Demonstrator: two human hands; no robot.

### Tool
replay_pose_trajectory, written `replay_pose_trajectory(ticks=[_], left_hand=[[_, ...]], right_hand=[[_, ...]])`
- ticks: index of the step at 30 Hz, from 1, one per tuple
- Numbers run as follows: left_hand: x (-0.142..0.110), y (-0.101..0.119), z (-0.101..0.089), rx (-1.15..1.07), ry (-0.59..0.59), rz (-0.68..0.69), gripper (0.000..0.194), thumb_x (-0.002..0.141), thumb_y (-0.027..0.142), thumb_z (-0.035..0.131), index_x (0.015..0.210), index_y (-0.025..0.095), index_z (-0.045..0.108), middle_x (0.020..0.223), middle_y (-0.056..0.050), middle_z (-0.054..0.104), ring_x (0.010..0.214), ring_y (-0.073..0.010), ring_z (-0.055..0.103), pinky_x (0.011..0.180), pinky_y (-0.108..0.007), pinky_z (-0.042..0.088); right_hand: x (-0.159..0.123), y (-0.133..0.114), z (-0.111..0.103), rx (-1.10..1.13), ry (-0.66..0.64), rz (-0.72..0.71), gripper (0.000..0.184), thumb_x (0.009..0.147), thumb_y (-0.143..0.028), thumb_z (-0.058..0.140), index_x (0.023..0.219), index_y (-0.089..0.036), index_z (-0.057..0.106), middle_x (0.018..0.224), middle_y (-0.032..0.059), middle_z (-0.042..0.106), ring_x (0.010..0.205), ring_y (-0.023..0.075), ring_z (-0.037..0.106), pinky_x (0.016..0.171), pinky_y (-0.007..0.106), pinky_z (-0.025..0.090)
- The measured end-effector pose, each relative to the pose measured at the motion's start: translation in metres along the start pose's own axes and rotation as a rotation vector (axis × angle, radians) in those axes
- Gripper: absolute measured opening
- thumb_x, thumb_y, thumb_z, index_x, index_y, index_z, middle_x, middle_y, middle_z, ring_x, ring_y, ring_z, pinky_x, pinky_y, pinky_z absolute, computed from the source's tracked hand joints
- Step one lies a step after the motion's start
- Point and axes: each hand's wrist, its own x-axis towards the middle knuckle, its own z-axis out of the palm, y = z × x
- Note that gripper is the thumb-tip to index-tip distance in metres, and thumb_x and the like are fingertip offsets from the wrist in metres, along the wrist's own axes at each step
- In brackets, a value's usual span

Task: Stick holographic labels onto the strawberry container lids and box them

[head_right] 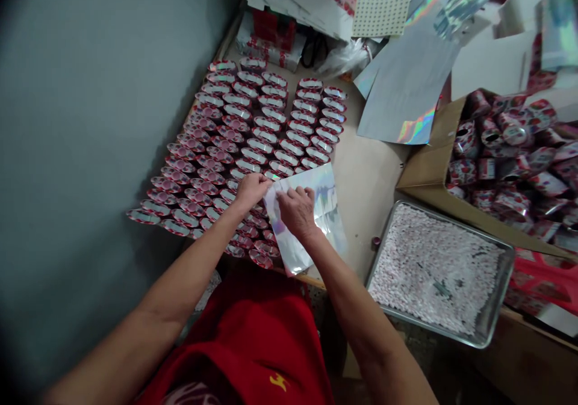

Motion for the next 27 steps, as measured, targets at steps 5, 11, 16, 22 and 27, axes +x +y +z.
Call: replay_pose_trajectory(ticks=[5,11,16,22,27], left_hand=[[0.006,-0.001,0.008,-0.036,0.19,0.107,0.019,0.093,0.022,0.057,0.091,0.019,0.076,0.109,-0.013,0.074,0.105,-0.0269,0.067,0.092,-0.035,0.048],[-0.019,-0.027,0.014,-0.562,0.341,0.112,0.022,0.094,0.037,0.067,0.104,0.019,0.073,0.116,-0.011,0.071,0.109,-0.0236,0.066,0.099,-0.034,0.051],[-0.069,-0.063,0.002,-1.396,-0.142,-0.145,0.069,0.089,0.081,0.052,0.096,0.016,0.073,0.097,-0.013,0.077,0.086,-0.0223,0.075,0.08,-0.034,0.059],[-0.088,-0.084,-0.002,-1.632,-0.16,-0.186,0.055,0.066,0.062,0.089,0.091,0.016,0.073,0.09,-0.008,0.077,0.081,-0.0199,0.075,0.082,-0.034,0.061],[-0.084,-0.089,0.005,-1.597,-0.093,-0.249,0.046,0.056,0.035,0.099,0.086,0.015,0.071,0.082,-0.002,0.074,0.071,-0.0129,0.07,0.08,-0.031,0.06]], right_hand=[[-0.017,-0.015,-0.046,0.303,0.088,0.328,0.011,0.091,-0.031,0.069,0.087,-0.024,0.076,0.062,-0.0006,0.06,0.066,0.0177,0.051,0.077,0.035,0.033],[-0.024,-0.06,-0.102,1.206,0.051,0.752,0.025,0.075,-0.047,0.084,0.079,-0.024,0.075,0.058,-0.0048,0.049,0.052,0.0115,0.033,0.052,0.028,0.027],[-0.014,-0.081,-0.082,1.627,-0.072,0.939,0.037,0.058,-0.042,0.093,0.074,-0.019,0.069,0.051,-0.011,0.035,0.047,0.0054,0.021,0.045,0.023,0.019],[-0.011,-0.091,-0.042,1.72,-0.159,1.055,0.043,0.051,-0.036,0.096,0.066,-0.02,0.059,0.046,-0.0142,0.028,0.044,0.0044,0.019,0.038,0.02,0.027],[-0.014,-0.097,-0.039,1.685,-0.176,1.053,0.041,0.052,-0.037,0.096,0.067,-0.021,0.062,0.049,-0.014,0.032,0.043,0.0041,0.023,0.044,0.022,0.048]])
